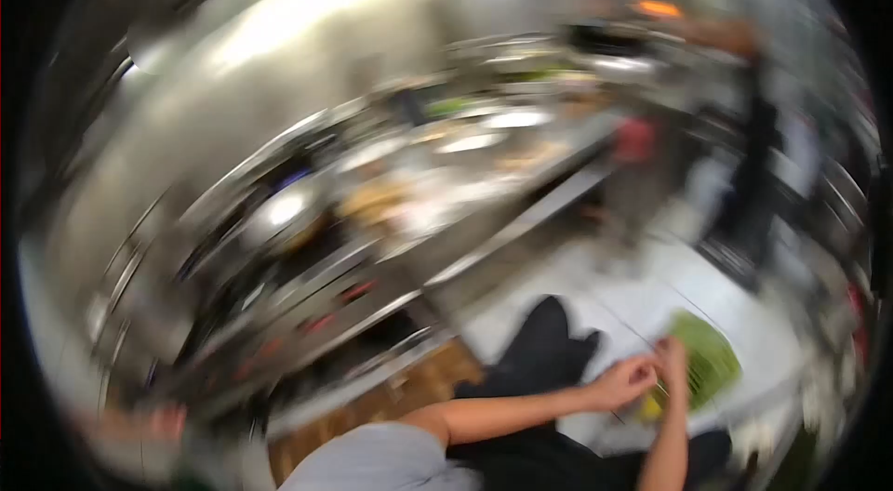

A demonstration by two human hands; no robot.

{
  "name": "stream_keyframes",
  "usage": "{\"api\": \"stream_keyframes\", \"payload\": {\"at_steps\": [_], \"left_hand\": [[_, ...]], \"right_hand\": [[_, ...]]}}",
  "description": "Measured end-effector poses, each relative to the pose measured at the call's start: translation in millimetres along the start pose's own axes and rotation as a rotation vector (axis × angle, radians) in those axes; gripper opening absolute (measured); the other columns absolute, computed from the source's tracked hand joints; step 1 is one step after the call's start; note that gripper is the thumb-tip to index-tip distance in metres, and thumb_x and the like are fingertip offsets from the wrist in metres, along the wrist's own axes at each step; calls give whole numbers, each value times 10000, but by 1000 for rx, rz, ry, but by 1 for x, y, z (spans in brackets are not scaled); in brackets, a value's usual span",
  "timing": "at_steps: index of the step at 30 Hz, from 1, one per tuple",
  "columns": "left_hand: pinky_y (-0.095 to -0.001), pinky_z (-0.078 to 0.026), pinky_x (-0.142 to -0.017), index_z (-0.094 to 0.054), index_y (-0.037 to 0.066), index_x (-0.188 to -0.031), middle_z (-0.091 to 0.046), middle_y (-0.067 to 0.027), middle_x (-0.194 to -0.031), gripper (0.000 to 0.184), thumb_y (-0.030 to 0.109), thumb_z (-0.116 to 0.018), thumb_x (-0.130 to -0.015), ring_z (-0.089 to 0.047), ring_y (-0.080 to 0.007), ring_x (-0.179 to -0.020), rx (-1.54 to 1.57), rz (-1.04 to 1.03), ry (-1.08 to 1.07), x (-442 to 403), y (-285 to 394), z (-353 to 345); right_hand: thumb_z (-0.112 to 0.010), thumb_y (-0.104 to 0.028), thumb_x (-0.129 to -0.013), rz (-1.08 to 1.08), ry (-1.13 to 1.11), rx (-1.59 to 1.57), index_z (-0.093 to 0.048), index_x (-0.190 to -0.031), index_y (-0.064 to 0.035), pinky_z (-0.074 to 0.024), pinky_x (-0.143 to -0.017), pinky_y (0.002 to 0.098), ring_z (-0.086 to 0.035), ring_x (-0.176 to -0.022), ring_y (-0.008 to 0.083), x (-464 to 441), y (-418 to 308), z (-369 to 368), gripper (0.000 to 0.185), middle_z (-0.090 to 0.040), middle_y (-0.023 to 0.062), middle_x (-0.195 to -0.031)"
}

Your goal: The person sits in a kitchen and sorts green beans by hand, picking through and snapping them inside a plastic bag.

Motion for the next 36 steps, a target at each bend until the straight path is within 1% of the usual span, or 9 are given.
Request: {"api": "stream_keyframes", "payload": {"at_steps": [4, 8, 9, 12, 14, 18, 23, 31, 36], "left_hand": [[-258, -523, -649, -578, 25, -1168, -654, -51, -868, 253, 145, -572, -945, -624, -106, -728, 38, 76, 494, 145, -40, 142], [-259, -532, -608, -584, 35, -1125, -652, -73, -807, 181, 90, -530, -962, -633, -123, -694, 161, 51, 1088, 305, -25, 249], [-257, -530, -596, -584, 33, -1108, -647, -79, -788, 163, 76, -519, -965, -633, -127, -687, 175, -24, 1260, 345, -12, 270], [-254, -509, -519, -553, 24, -1102, -626, -77, -759, 151, 96, -513, -975, -604, -140, -583, -128, -226, 1649, 452, 70, 321], [-239, -481, -485, -510, 29, -1139, -606, -67, -760, 182, 138, -499, -994, -587, -129, -566, -327, -351, 1910, 522, 140, 347], [-296, -492, -477, -434, 31, -1246, -609, -88, -794, 355, 68, -527, -905, -605, -180, -595, -263, -703, 2297, 687, 224, 392], [-322, -481, -444, -208, 65, -1472, -617, -115, -814, 661, 64, -516, -886, -617, -212, -587, -215, -602, 2493, 846, 282, 430], [-297, -433, -400, -68, 111, -1537, -629, -115, -797, 764, 73, -492, -902, -587, -189, -532, -417, -264, 2636, 875, 345, 414], [-261, -478, -480, -473, 33, -1298, -655, -95, -835, 373, 113, -543, -941, -609, -146, -587, -691, -502, 2347, 786, 376, 413]], "right_hand": [[-505, -133, -950, 160, -113, -114, -550, -854, -47, -354, -448, 243, -441, -514, 74, -9, -80, -31, 137, -492, 3, -627], [-388, -5, -907, 126, -226, -188, -513, -812, -35, -365, -540, 236, -447, -605, 92, -11, -65, -66, 160, -492, 17, -665], [-392, -65, -923, 389, -161, -38, -534, -828, -35, -387, -532, 270, -475, -613, 105, -4, -88, -65, 173, -478, 22, -657], [-405, -108, -952, 398, -279, -54, -563, -869, -28, -424, -593, 285, -504, -686, 119, -22, -58, -78, 195, -523, 41, -681], [-483, -326, -979, 220, -290, -132, -587, -976, 22, -433, -656, 360, -472, -707, 200, -27, -37, -82, 363, -542, 87, -799], [-440, -382, -996, 547, -274, 42, -579, -1025, -11, -370, -599, 253, -420, -682, 95, -24, -52, -77, 397, -505, 9, -758], [-434, -344, -1001, 271, -436, -179, -582, -1039, -32, -330, -540, 248, -381, -610, 78, -18, -17, -91, 347, -487, -16, -714], [-420, -232, -1011, 179, -491, -114, -585, -1119, -28, -391, -573, 262, -442, -647, 101, 11, -70, -86, 284, -551, 24, -769], [-428, -267, -1011, 189, -498, -145, -593, -1125, -37, -404, -567, 270, -453, -628, 104, 3, -41, -83, 305, -565, 18, -736]]}}
Point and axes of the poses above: each hand's wrist, its own x-axis away from the middle knuckle, its own z-axis out of the back of the hand, y = z × x, the point moved 8 cm from there along -x, towards the middle knuckle
